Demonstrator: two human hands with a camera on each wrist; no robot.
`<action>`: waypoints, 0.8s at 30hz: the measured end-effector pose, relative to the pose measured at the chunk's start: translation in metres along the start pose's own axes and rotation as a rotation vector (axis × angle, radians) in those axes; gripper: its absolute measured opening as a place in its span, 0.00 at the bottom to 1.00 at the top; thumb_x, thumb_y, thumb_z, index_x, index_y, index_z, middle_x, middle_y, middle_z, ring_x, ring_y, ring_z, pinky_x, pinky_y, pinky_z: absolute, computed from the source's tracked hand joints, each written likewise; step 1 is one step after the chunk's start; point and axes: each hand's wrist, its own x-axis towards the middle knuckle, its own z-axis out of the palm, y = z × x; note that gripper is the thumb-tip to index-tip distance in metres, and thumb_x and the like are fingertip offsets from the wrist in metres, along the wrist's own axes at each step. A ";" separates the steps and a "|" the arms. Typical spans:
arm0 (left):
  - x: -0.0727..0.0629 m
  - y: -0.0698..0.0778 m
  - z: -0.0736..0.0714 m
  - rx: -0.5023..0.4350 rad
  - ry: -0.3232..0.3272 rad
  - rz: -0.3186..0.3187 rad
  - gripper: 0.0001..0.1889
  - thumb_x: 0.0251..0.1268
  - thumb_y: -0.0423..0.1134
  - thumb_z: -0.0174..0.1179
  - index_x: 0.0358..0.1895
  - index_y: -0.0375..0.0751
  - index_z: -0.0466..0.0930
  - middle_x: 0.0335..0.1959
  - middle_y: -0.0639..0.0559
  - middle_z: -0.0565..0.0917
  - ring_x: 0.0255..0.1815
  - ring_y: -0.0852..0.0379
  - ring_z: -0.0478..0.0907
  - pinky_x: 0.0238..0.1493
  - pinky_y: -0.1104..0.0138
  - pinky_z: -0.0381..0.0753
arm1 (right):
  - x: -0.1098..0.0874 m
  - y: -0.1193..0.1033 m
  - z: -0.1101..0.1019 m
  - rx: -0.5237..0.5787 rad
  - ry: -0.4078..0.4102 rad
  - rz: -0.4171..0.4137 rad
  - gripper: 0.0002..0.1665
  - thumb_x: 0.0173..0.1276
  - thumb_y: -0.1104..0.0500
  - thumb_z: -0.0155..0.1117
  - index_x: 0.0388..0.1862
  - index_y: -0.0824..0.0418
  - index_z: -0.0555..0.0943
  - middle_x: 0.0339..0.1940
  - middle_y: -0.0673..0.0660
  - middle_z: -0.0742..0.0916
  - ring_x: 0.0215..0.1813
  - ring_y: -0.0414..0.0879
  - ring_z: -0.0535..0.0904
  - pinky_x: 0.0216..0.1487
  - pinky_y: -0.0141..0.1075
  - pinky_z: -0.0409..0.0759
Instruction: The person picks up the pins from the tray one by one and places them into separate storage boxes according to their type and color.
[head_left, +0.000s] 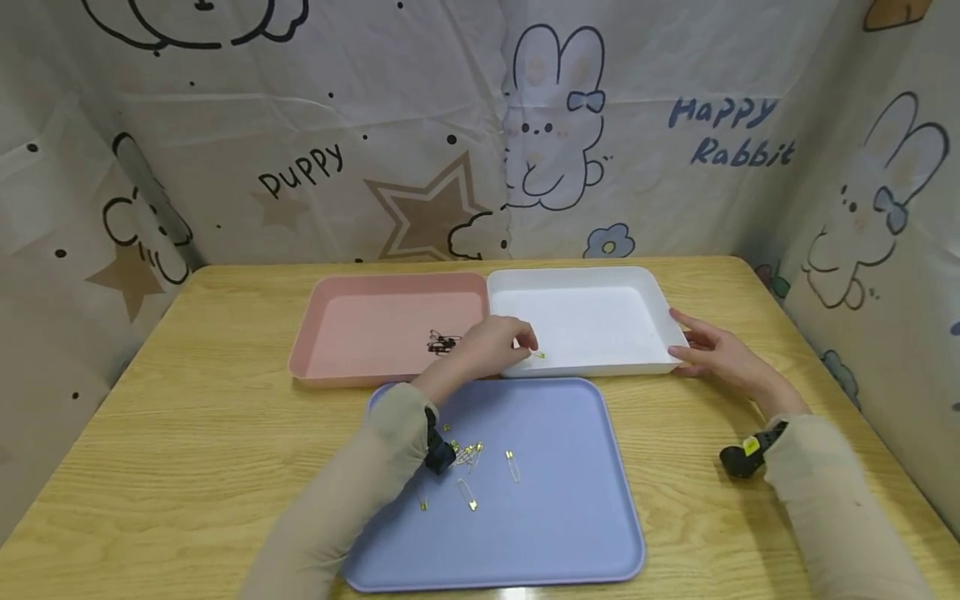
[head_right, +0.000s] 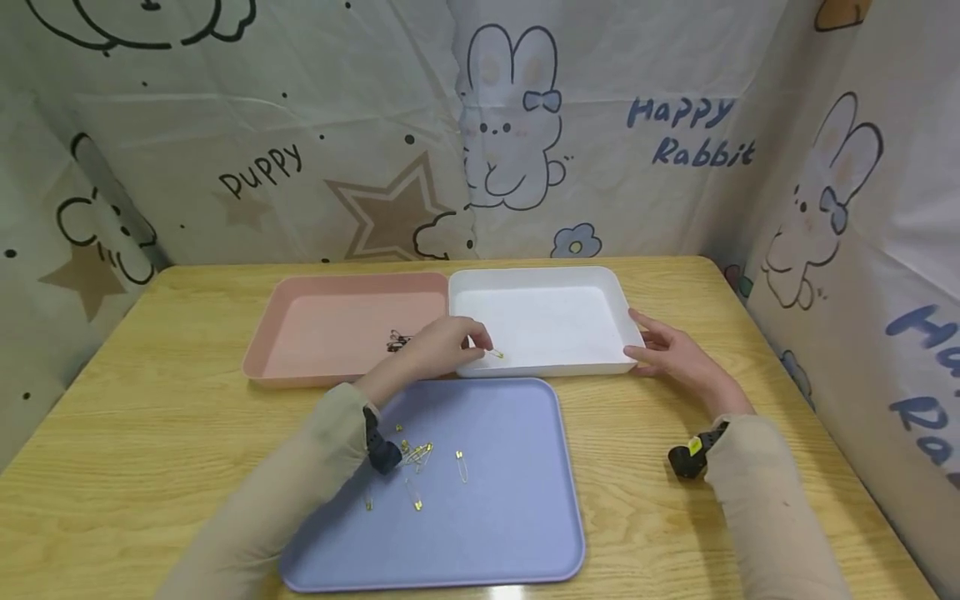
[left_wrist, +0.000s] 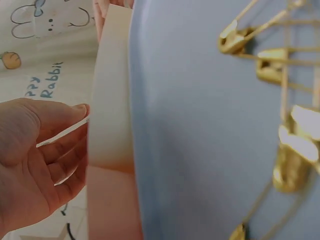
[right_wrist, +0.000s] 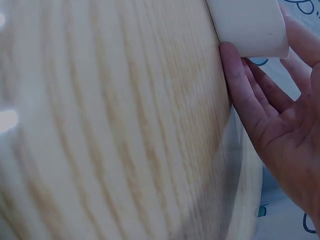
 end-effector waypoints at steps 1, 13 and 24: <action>-0.003 0.000 -0.002 -0.007 -0.004 0.006 0.08 0.61 0.37 0.55 0.40 0.46 0.82 0.40 0.54 0.82 0.43 0.58 0.77 0.44 0.65 0.74 | 0.000 0.000 0.000 -0.002 -0.001 -0.001 0.47 0.64 0.47 0.57 0.73 0.49 0.42 0.66 0.75 0.58 0.51 0.50 0.75 0.46 0.37 0.78; -0.044 -0.003 -0.005 -0.210 -0.095 0.106 0.08 0.59 0.35 0.58 0.41 0.43 0.81 0.35 0.57 0.82 0.34 0.62 0.75 0.35 0.71 0.73 | 0.000 0.000 0.001 0.000 -0.016 0.006 0.48 0.64 0.48 0.58 0.73 0.48 0.41 0.67 0.74 0.56 0.54 0.54 0.74 0.48 0.37 0.77; -0.069 0.003 0.005 -0.089 -0.217 0.179 0.06 0.56 0.36 0.60 0.38 0.49 0.81 0.28 0.62 0.79 0.29 0.66 0.72 0.32 0.73 0.70 | 0.001 0.000 -0.001 -0.001 -0.006 0.016 0.48 0.64 0.48 0.58 0.73 0.47 0.41 0.67 0.74 0.57 0.53 0.53 0.74 0.48 0.37 0.77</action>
